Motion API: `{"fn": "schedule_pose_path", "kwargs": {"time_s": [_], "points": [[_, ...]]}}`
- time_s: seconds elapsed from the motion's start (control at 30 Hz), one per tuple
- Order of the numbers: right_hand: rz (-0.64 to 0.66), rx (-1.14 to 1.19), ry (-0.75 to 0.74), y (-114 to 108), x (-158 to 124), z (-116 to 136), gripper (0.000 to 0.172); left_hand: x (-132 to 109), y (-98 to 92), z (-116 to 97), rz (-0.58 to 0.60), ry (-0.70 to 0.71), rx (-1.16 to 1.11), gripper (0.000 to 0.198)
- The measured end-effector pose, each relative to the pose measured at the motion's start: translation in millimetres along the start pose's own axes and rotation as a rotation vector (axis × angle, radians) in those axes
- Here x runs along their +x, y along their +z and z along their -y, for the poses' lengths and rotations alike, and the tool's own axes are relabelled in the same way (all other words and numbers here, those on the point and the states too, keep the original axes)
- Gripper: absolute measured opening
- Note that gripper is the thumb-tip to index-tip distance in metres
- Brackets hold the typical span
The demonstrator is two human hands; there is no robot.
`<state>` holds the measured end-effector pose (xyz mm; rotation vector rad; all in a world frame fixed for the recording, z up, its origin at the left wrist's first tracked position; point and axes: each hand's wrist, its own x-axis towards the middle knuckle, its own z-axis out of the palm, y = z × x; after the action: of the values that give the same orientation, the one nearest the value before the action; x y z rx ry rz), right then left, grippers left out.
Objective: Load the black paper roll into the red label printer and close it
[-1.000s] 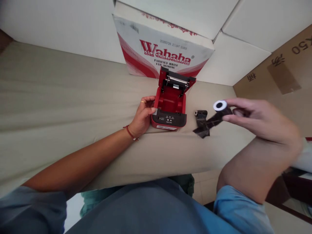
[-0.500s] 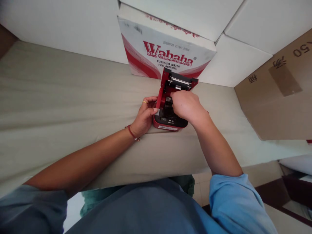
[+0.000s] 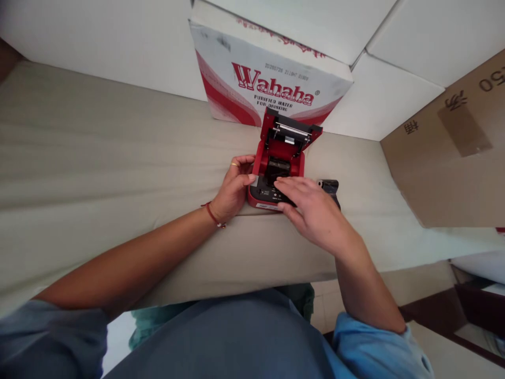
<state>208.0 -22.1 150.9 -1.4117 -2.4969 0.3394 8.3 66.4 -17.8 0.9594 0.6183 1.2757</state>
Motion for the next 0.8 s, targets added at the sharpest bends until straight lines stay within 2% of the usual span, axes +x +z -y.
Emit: {"fn": "schedule_pose_path", "kwargs": {"time_s": [0.1,0.23,0.33,0.5,0.6,0.67,0.73,0.77,0.8], "points": [[-0.117,-0.076,0.061,30,-29,17,0.055,0,0.7,1,-0.01,0.02,0.04,0.063],[-0.228,-0.179,0.116,59,-39,36,0.063,-8,6.0,-1,-0.042,0.062,0.118,0.06],[-0.266,-0.209,0.13,67,-37,44,0.061,-19,11.7,-5,-0.04,0.123,0.22,0.063],[-0.261,-0.134,0.136,62,-43,43,0.058,-32,14.2,-9,0.019,0.216,0.361,0.09],[-0.323,0.109,0.149,49,-39,23,0.048,-33,12.4,-7,0.026,0.218,0.361,0.096],[-0.506,0.282,0.232,41,-25,-5,0.045,-33,12.0,-5,0.028,0.21,0.349,0.097],[-0.735,0.402,0.33,36,-1,-39,0.051,-33,12.7,-4,0.026,0.204,0.341,0.097],[-0.807,0.463,0.353,35,12,-57,0.058,-33,13.2,-4,0.024,0.203,0.34,0.096],[-0.824,0.537,0.37,35,26,-73,0.065,-34,13.7,-4,0.022,0.203,0.341,0.096]]}}
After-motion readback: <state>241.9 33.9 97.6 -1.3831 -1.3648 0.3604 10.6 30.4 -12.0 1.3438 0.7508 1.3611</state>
